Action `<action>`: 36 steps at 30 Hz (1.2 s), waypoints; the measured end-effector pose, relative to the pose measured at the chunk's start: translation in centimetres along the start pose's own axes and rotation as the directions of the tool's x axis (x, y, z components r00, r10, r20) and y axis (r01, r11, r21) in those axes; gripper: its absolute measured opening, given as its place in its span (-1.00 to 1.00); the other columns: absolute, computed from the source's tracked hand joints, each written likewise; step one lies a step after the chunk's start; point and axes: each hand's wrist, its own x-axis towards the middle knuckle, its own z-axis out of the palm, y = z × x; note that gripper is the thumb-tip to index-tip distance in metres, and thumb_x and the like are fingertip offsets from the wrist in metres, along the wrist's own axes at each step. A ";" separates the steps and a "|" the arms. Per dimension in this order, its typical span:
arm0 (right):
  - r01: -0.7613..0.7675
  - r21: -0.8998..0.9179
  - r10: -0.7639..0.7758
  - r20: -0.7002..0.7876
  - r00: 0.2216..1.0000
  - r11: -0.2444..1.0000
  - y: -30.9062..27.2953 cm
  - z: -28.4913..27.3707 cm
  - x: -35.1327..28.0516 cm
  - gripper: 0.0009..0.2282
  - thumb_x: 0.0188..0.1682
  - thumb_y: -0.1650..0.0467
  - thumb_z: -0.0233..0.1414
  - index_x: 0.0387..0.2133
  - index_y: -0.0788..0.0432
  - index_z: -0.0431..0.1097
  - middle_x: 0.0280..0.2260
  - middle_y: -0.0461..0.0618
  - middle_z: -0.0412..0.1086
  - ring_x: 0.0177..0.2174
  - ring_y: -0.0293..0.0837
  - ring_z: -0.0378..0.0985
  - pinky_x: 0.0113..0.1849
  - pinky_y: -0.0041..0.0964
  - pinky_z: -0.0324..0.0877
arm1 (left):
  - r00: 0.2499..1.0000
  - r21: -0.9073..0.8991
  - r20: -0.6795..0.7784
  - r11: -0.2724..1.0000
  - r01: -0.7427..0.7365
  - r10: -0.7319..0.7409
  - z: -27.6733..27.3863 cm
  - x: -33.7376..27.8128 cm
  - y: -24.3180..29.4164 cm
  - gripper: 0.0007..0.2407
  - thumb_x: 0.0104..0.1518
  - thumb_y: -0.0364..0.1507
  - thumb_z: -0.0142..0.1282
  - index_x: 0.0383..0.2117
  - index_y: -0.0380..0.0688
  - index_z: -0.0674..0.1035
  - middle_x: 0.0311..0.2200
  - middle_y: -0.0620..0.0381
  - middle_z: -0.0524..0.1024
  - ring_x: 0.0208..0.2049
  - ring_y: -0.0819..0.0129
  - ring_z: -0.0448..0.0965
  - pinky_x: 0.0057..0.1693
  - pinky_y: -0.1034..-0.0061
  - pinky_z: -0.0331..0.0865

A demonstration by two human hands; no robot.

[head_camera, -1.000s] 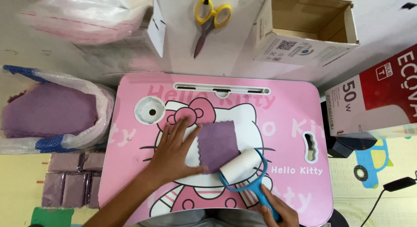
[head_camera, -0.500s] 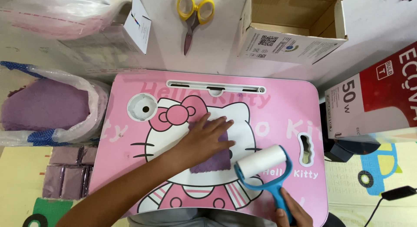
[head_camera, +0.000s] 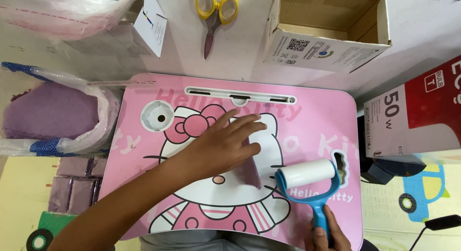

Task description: The person places a small square of fabric on a Hello Kitty tray, uses a lint roller to roll over it, flips the fabric, and rolls again. The person then places the fabric into a clear plastic bag and sets it aside with other packaged pieces.

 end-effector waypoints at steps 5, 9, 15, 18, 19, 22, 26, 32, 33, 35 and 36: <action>0.027 0.089 -0.011 -0.183 0.983 0.996 -2.0 2.2 -1.4 -0.55 0.14 0.37 -0.12 0.31 0.24 0.30 -0.31 0.34 0.47 -0.30 0.03 0.57 -0.26 -0.28 0.42 | 0.989 -0.163 -0.109 0.983 0.080 -0.098 -1.9 -2.8 0.5 -0.89 0.18 -0.53 0.23 -0.35 -0.05 0.50 0.12 -0.10 0.42 0.23 -0.09 0.36 0.28 -0.02 0.22; -0.107 0.235 0.115 -0.020 0.993 0.966 0.0 -0.2 -0.5 -0.55 0.17 0.46 -0.13 0.36 0.16 0.25 -0.33 0.24 0.32 -0.34 0.03 0.44 -0.10 -0.12 0.44 | 0.975 -0.053 0.149 0.983 0.176 -0.166 3.1 -8.4 0.4 -0.81 -0.02 -0.62 0.16 -0.33 -0.02 0.51 0.20 -0.13 0.38 0.32 -0.11 0.25 0.32 -0.12 0.13; 0.127 -0.284 -0.119 0.044 0.992 0.951 0.5 -1.5 -0.5 -0.51 -0.03 0.38 -0.03 0.22 0.19 0.41 -0.32 0.23 0.60 -0.27 -0.07 0.62 -0.15 -0.35 0.42 | 0.971 -0.030 0.014 0.971 0.238 -0.238 4.2 -11.1 1.1 -0.69 -0.08 -0.66 0.14 -0.19 0.00 0.57 0.08 -0.06 0.46 0.17 0.03 0.45 0.29 -0.01 0.23; 0.026 -0.317 0.020 0.143 0.990 0.948 0.8 -1.4 -1.4 -0.54 -0.02 0.42 0.02 0.21 0.06 0.46 -0.51 0.10 0.57 -0.63 -0.20 0.40 -0.53 -0.38 0.29 | 0.972 -0.055 0.000 0.971 0.233 -0.233 4.2 -11.1 1.3 -0.69 0.00 -0.53 0.21 -0.09 0.04 0.55 0.10 0.02 0.46 0.21 0.10 0.42 0.32 0.00 0.18; 0.126 -0.419 -0.045 0.198 0.979 0.899 0.6 -1.1 -1.8 -0.53 -0.07 0.31 0.02 0.19 -0.05 0.44 -0.38 0.00 0.65 -0.43 -0.21 0.60 -0.32 -0.38 0.46 | 0.976 -0.028 -0.048 0.977 0.210 -0.212 4.4 -11.0 1.3 -0.70 0.00 -0.55 0.19 -0.11 0.03 0.58 0.05 0.05 0.49 0.16 0.10 0.46 0.29 0.00 0.21; 0.245 -0.572 -0.010 0.382 0.924 0.783 1.6 -1.3 -1.3 -0.47 -0.11 0.12 -0.04 0.22 -0.26 0.32 -0.21 -0.18 0.72 -0.21 -0.27 0.82 -0.13 -0.39 0.69 | 0.976 -0.017 -0.098 0.981 0.193 -0.194 4.9 -11.0 1.2 -0.70 -0.02 -0.56 0.20 -0.13 0.03 0.59 0.01 0.06 0.51 0.11 0.08 0.50 0.25 -0.01 0.26; 0.255 -0.523 -0.071 0.345 0.936 0.813 0.8 2.0 -3.1 -0.57 -0.09 0.20 0.07 0.10 -0.16 0.50 -0.29 -0.14 0.71 -0.31 -0.26 0.79 -0.18 -0.43 0.62 | 0.971 -0.106 -0.092 0.972 0.209 -0.219 5.1 -11.4 1.1 -0.67 -0.02 -0.54 0.24 -0.09 0.04 0.55 0.04 0.02 0.48 0.13 0.06 0.47 0.26 -0.05 0.24; 0.312 -0.366 -0.190 0.332 0.924 0.877 -2.8 6.9 -2.6 -0.55 -0.12 0.20 0.09 0.05 0.04 0.55 -0.24 -0.02 0.70 -0.46 -0.29 0.55 -0.42 -0.45 0.34 | 0.942 -0.104 -0.169 0.956 0.274 -0.289 5.5 -12.1 1.0 -0.63 0.07 -0.51 0.19 0.05 0.05 0.54 0.09 0.04 0.48 0.18 0.07 0.47 0.29 -0.08 0.23; 0.315 -0.372 -0.189 0.338 0.922 0.873 -3.9 7.9 -2.5 -0.55 -0.12 0.20 0.09 0.05 0.04 0.55 -0.24 -0.02 0.70 -0.46 -0.29 0.55 -0.42 -0.45 0.34 | 0.939 -0.108 -0.172 0.953 0.282 -0.297 5.1 -12.0 0.8 -0.63 0.07 -0.51 0.19 0.05 0.05 0.54 0.09 0.04 0.48 0.18 0.07 0.47 0.29 -0.08 0.23; 0.243 -0.302 -0.135 0.340 0.931 0.922 -6.0 10.1 -2.3 -0.54 -0.09 0.26 0.09 0.11 0.09 0.50 -0.28 0.02 0.66 -0.39 -0.25 0.57 -0.34 -0.41 0.51 | 0.901 -0.013 -0.233 0.927 0.374 -0.366 4.4 -11.9 0.3 -0.60 0.05 -0.54 0.14 0.09 -0.07 0.52 0.07 0.02 0.48 0.11 0.12 0.49 0.22 0.09 0.28; 0.246 -0.308 -0.134 0.343 0.930 0.919 -6.7 10.9 -2.1 -0.54 -0.09 0.26 0.09 0.11 0.09 0.50 -0.28 0.02 0.66 -0.39 -0.25 0.57 -0.34 -0.41 0.51 | 0.898 -0.017 -0.236 0.925 0.379 -0.372 4.6 -12.2 0.3 -0.60 0.05 -0.54 0.14 0.09 -0.07 0.52 0.07 0.02 0.48 0.11 0.12 0.49 0.22 0.09 0.28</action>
